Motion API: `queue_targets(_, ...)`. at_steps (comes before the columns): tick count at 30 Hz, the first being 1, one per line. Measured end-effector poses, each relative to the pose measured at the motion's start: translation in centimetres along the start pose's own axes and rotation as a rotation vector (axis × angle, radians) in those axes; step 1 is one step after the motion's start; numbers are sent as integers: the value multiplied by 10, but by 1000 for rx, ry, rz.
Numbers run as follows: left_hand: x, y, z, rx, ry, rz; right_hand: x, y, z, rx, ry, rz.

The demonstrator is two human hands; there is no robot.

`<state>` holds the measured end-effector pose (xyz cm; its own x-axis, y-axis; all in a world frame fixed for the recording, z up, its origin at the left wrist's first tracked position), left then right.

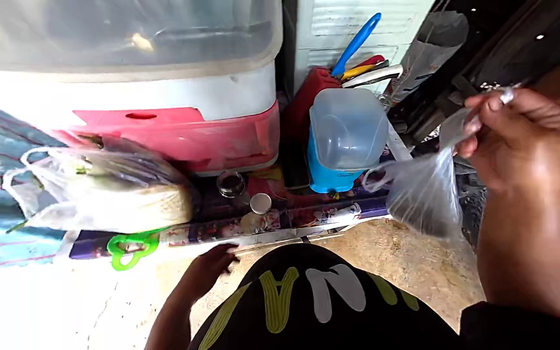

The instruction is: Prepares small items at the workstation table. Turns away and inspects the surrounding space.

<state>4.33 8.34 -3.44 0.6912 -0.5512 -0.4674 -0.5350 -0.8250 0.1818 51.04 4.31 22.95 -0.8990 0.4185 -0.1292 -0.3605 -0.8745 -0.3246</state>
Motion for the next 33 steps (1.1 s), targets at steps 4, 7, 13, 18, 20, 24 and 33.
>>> queue_targets(4, 1, -31, -127, 681, -43, -167, 45, 18, 2, -34, -161, 177)
queue_targets(7, 21, -42, -195, 922, -118, -112, 81, 28, 1, -13, -250, 273)
queue_targets(13, 53, -94, -211, 986, -458, -39, 146, 36, -14, -40, -331, 392)
queue_targets(18, 31, -101, -161, 857, -662, -97, 163, 47, -58, 57, -140, 259)
queue_targets(20, 37, -104, -132, 710, -657, 98, 158, 59, -76, 50, -56, 207)
queue_targets(24, 56, -110, -89, 458, -676, 406, 138, 77, -104, 87, 471, 124)
queue_targets(33, 80, -105, -107, 636, -752, 599, 237, 122, -67, -357, 735, 411)
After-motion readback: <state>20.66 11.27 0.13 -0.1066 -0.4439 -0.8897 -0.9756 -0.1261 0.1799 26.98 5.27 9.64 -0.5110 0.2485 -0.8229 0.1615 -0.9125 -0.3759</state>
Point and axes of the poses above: each hand's wrist, its own y-axis away from the middle knuckle, its own x-axis out of the palm, z = x × y, the point moved 10 cm from there along -y, towards the middle knuckle, and after that the axes turned 11 degrees about x, right-handed, at the moved point
